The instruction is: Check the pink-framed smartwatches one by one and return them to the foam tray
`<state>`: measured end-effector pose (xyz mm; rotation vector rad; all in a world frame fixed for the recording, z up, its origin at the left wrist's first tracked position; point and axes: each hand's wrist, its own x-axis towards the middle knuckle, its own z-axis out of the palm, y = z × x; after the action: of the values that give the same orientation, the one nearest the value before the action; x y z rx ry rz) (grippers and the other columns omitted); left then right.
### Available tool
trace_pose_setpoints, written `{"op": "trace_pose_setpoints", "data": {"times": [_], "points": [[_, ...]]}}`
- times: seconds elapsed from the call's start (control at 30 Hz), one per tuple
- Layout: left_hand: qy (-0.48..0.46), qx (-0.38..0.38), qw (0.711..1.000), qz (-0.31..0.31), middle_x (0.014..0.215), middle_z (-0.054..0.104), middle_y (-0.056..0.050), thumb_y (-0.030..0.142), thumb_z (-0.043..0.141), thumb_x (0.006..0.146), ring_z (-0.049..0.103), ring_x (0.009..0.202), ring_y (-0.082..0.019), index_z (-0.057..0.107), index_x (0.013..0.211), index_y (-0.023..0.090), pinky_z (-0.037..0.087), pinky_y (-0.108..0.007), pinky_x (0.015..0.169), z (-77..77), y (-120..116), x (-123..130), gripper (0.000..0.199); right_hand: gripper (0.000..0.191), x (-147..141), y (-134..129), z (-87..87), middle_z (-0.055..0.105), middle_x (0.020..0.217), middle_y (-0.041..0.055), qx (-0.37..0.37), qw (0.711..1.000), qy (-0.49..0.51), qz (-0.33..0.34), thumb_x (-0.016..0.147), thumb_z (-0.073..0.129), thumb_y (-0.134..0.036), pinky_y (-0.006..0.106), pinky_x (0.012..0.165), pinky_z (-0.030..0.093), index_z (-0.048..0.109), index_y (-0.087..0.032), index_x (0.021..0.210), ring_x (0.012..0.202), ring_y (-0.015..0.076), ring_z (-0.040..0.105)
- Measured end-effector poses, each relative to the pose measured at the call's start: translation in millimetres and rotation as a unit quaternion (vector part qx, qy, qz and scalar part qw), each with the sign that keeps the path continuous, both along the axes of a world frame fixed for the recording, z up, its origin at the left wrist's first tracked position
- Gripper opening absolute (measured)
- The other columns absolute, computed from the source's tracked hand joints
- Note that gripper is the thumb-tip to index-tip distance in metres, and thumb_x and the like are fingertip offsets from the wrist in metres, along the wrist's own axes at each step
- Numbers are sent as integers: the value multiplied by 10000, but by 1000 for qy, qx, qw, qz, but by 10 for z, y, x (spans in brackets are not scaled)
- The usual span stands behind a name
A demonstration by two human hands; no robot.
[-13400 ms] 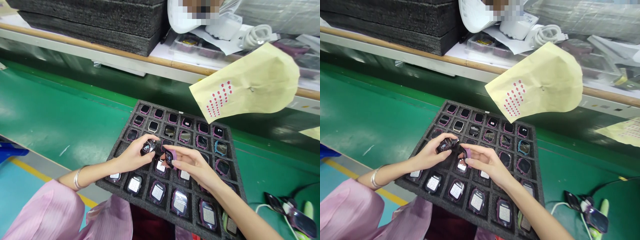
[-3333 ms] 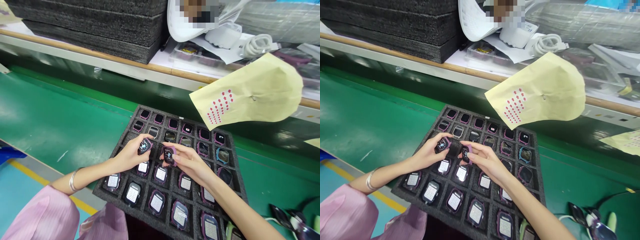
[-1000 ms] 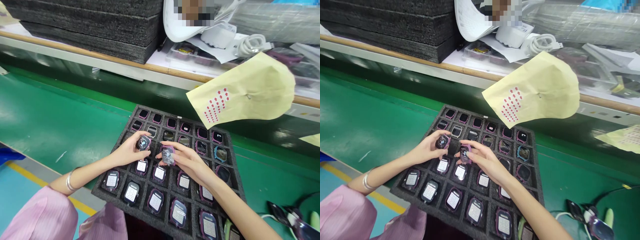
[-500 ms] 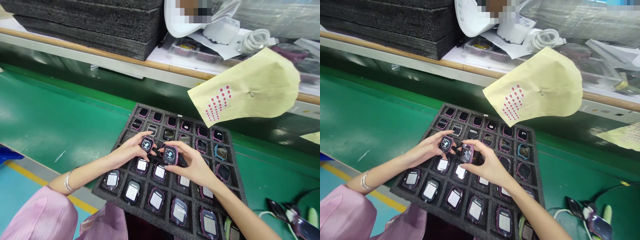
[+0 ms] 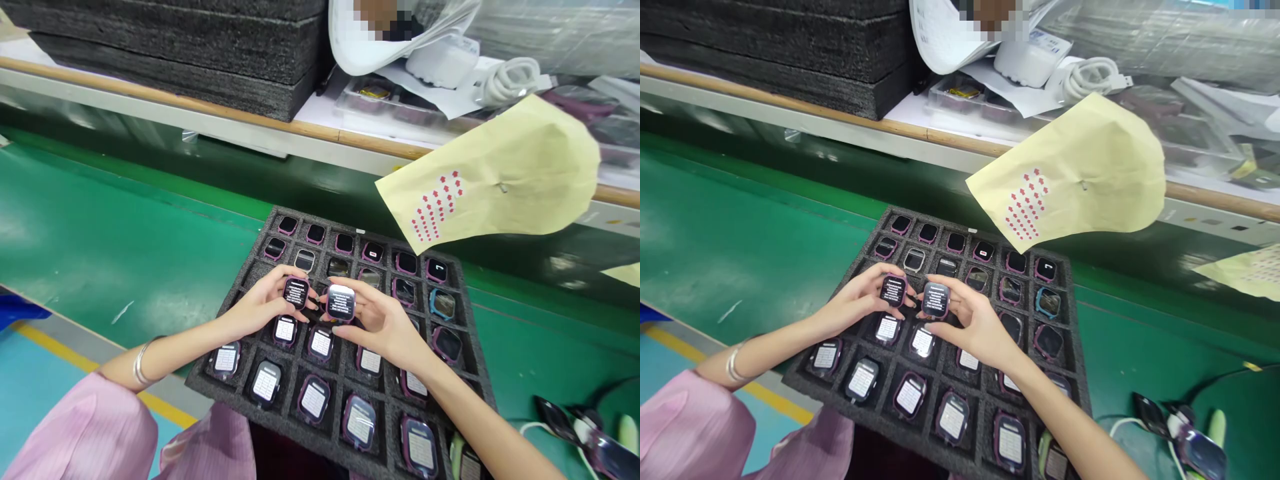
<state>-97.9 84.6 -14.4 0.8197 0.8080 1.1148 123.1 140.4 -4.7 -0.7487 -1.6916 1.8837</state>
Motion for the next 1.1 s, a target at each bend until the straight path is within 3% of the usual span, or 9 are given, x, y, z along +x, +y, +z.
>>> {"op": "trace_pose_setpoints", "data": {"times": [0.1,0.2,0.33,0.43,0.63,0.87,1.1], "points": [[11,14,1000,-3,1014,631,-59,48,561,725,642,942,-217,507,1063,197,574,-369,768,-17,0,-10,373,448,-6,-16,28,659,1153,69,24,999,-18,-15,837,695,-196,382,951,495,553,-228,1261,1026,236,644],[17,40,999,-10,1025,618,-60,40,541,744,625,1007,-232,509,1064,196,584,-372,774,-35,-4,-18,357,289,-41,-30,25,702,1042,56,37,998,-20,-53,891,626,-226,348,890,518,613,-208,1179,911,212,678],[26,66,997,-24,1034,609,-59,35,523,769,614,1021,-227,505,1083,203,590,-379,781,-66,-15,-20,357,218,-94,-43,-4,720,934,39,57,994,-31,-89,889,637,-248,327,806,543,652,-207,1103,814,204,685],[36,70,996,-32,1035,612,-64,45,512,792,609,1023,-221,496,1099,205,589,-378,784,-72,-19,-24,346,207,-87,-46,-1,718,972,40,73,993,-40,-87,902,624,-285,340,820,539,665,-220,1095,856,221,683],[36,69,997,-29,1061,604,-76,69,536,818,623,982,-208,491,1087,193,599,-362,761,-51,-4,-38,300,343,9,-35,-16,672,1163,74,49,996,-47,-53,993,428,-409,470,968,462,629,-230,1205,1101,299,606],[51,49,997,-16,1034,599,-76,174,576,862,655,898,-187,503,1032,173,611,-311,683,9,1,-22,185,384,38,-19,-31,662,1182,90,83,991,-70,-80,968,464,-471,487,969,470,651,-212,1180,1139,325,582],[55,46,997,-15,990,635,-80,216,617,845,674,875,-203,511,1025,171,610,-299,645,13,2,-33,214,336,39,-22,-17,656,1195,90,78,993,-46,-79,969,487,-435,471,961,485,648,-223,1175,1125,319,596]]}}
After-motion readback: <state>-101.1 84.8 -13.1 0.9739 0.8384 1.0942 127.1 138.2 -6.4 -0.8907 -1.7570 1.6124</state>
